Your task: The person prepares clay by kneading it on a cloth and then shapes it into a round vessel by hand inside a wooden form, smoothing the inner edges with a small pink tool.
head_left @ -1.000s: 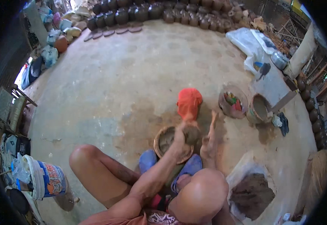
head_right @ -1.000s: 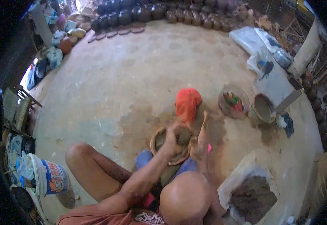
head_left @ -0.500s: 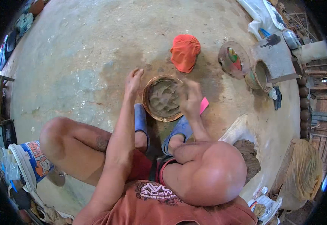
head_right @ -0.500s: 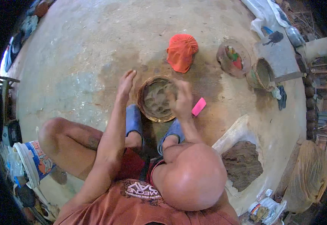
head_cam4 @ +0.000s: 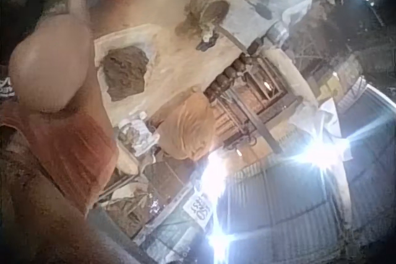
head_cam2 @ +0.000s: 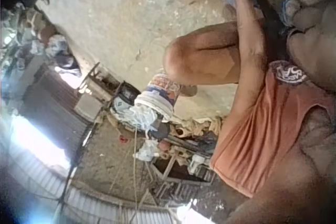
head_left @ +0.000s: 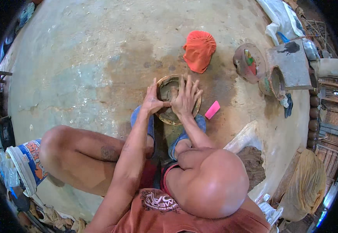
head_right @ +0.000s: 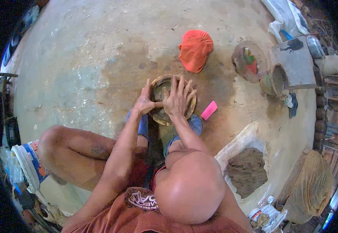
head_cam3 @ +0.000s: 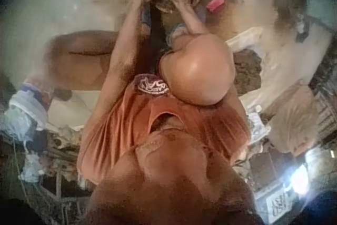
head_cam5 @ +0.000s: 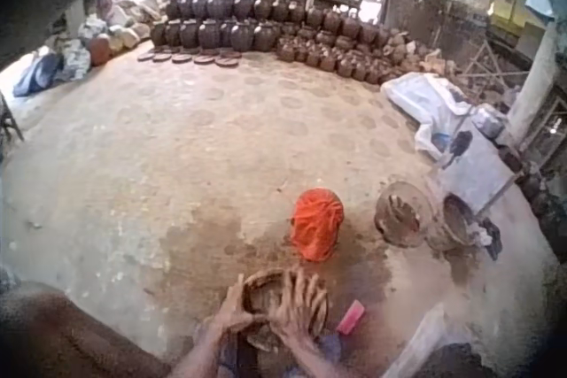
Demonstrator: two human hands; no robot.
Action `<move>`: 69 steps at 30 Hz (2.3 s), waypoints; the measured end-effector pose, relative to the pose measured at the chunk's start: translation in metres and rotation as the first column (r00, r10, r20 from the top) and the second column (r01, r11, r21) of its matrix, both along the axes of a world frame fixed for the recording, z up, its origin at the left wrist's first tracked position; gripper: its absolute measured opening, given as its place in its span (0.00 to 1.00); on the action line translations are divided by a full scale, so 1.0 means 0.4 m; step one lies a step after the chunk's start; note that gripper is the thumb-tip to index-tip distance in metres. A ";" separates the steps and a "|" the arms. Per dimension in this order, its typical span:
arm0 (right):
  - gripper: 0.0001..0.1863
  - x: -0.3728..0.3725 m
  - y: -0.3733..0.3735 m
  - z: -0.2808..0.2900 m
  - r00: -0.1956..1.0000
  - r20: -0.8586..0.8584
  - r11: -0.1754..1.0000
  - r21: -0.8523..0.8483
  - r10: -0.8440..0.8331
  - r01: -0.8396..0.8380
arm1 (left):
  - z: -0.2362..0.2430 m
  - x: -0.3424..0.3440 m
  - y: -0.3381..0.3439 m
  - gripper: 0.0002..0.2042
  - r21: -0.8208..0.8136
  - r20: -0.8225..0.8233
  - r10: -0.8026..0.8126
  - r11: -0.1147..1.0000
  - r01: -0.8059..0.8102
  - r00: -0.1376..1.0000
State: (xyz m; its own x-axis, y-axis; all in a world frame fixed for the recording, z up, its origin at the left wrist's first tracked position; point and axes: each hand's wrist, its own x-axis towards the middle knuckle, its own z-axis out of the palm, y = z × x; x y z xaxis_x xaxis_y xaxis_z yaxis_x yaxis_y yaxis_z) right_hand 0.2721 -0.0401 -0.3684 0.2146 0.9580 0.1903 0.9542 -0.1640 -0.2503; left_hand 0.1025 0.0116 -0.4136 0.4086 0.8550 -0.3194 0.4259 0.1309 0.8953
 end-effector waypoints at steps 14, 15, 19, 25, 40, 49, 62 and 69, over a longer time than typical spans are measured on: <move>0.41 0.051 0.123 -0.021 0.928 -0.305 0.940 -0.324 -0.212 0.108 | 0.078 0.030 0.005 0.72 -0.096 -0.140 0.029 0.994 -0.043 0.990; 0.41 0.045 0.131 -0.012 0.930 -0.305 0.937 -0.335 -0.203 0.094 | 0.079 0.030 0.001 0.72 -0.122 -0.133 0.037 0.991 -0.053 0.990; 0.40 -0.020 0.123 -0.020 0.989 0.121 0.990 -0.119 0.087 -0.072 | 0.051 -0.007 -0.007 0.73 -0.123 -0.132 0.031 0.991 -0.047 0.991; 0.40 0.006 0.189 -0.064 0.981 0.128 0.985 -0.076 -0.147 0.157 | 0.055 0.027 -0.007 0.71 -0.111 -0.126 0.027 0.993 -0.041 0.992; 0.37 0.079 0.216 -0.075 0.923 0.049 0.920 -0.072 -0.382 0.385 | 0.104 0.053 -0.014 0.50 0.030 -0.338 0.266 0.962 -0.272 0.903; 0.37 0.042 0.096 -0.004 0.934 -0.116 0.938 0.038 -0.337 0.344 | 0.123 0.049 0.007 0.42 -0.063 -0.376 0.240 0.957 -0.283 0.895; 0.35 0.110 0.058 -0.061 0.870 0.149 0.857 -0.160 -0.469 0.490 | 0.081 0.050 -0.010 0.40 0.034 -0.338 0.287 0.955 -0.293 0.896; 0.51 0.316 0.080 -0.062 0.753 -0.551 0.932 -0.176 -0.361 0.319 | 0.116 0.071 -0.003 0.43 -0.065 -0.298 0.188 0.974 -0.216 0.936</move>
